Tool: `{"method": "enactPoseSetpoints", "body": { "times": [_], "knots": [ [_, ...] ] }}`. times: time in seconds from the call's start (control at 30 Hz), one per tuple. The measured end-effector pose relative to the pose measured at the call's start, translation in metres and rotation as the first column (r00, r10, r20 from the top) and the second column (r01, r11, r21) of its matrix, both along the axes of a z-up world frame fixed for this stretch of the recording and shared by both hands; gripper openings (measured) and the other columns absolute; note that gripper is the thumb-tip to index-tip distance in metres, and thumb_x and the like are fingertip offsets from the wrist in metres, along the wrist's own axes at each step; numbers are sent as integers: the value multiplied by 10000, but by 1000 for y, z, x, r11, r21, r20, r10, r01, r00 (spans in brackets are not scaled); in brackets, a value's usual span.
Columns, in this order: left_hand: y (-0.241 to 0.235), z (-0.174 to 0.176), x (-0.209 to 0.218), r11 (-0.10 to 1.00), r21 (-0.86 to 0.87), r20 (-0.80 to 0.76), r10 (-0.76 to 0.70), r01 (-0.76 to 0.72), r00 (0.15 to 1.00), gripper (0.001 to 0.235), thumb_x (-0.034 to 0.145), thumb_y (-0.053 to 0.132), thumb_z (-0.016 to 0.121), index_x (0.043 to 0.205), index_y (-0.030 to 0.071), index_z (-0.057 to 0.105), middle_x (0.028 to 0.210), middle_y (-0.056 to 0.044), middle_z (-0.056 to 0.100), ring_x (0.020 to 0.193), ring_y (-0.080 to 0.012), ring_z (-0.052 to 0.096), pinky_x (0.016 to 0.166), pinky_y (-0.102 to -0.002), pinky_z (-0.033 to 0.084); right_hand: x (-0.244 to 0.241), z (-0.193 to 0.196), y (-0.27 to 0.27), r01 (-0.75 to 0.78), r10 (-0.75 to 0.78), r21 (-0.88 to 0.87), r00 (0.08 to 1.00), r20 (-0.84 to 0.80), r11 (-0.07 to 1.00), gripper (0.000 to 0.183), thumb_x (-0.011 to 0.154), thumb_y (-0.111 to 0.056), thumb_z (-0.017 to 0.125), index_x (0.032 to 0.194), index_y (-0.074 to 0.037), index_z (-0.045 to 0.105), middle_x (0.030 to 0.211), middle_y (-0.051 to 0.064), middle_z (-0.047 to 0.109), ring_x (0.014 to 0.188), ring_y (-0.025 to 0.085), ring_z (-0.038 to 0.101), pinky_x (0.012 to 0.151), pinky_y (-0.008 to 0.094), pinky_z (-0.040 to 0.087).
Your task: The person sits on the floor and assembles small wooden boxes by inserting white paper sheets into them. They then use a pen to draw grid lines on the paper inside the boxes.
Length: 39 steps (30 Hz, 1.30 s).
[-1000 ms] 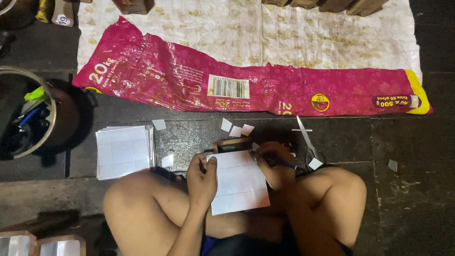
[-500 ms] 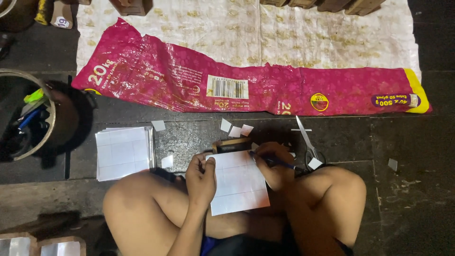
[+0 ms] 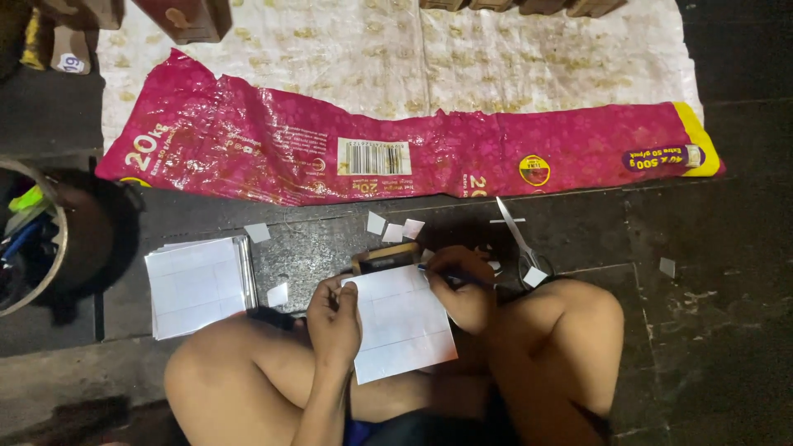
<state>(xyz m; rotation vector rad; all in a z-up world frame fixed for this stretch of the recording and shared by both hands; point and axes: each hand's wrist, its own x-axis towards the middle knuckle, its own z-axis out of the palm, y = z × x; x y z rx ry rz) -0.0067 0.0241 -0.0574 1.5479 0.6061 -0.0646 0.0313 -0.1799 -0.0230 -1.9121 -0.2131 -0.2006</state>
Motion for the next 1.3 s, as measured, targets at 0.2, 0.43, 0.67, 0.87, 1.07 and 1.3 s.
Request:
{"method": "enactPoseSetpoints", "body": {
  "times": [0.2, 0.43, 0.67, 0.87, 1.07, 1.3],
  "knots": [
    [0, 4, 1, 998, -50, -9, 23, -23, 1000, 198, 962, 67, 580, 1087, -57, 671, 828, -82, 647, 710, -119, 551, 669, -221, 464, 1, 7, 2, -4, 5, -11, 1000, 9, 1000, 214, 753, 104, 708, 912, -33, 670, 903, 50, 710, 751, 148, 639, 715, 251, 517],
    [0, 2, 1, 999, -46, 27, 18, -17, 999, 170, 961, 65, 580, 1051, -46, 673, 787, -63, 618, 680, -109, 516, 639, -214, 437, 3, 7, 3, 1, 1, -43, 998, 55, 999, 187, 742, 95, 734, 874, -23, 672, 905, 69, 713, 753, 170, 660, 711, 261, 521],
    [0, 5, 2, 1000, -2, 18, 13, -13, 1000, 166, 948, 79, 599, 1035, -33, 684, 781, -56, 621, 673, -111, 517, 633, -220, 444, 6, 6, 1, -35, 41, -75, 995, 87, 997, 165, 718, 91, 720, 817, -32, 676, 890, 59, 715, 754, 179, 666, 715, 268, 528],
    [-2, 3, 0, 1000, 5, 52, 22, -23, 998, 127, 941, 87, 631, 977, -21, 687, 697, -14, 548, 607, -95, 448, 561, -219, 392, 1, -5, -2, 23, -22, -90, 1000, 13, 996, 134, 752, 51, 755, 826, -41, 690, 922, 50, 716, 782, 165, 665, 700, 259, 541],
    [-7, 13, 9, 988, -45, -48, 148, -150, 988, 73, 893, 114, 700, 872, 47, 719, 556, 22, 495, 523, -85, 477, 507, -220, 364, -1, -29, -14, 93, -87, 15, 973, -216, 996, 99, 778, -29, 806, 846, -83, 757, 875, 98, 767, 819, 201, 752, 746, 339, 595],
    [-4, 15, 8, 988, -69, -32, 139, -140, 990, 70, 894, 106, 695, 882, 42, 721, 532, 16, 493, 504, -83, 461, 489, -219, 356, -2, -24, -8, 109, -91, 90, 979, -183, 990, 111, 764, 2, 807, 837, -60, 751, 846, 111, 745, 783, 183, 730, 714, 330, 597]
  ]
}}
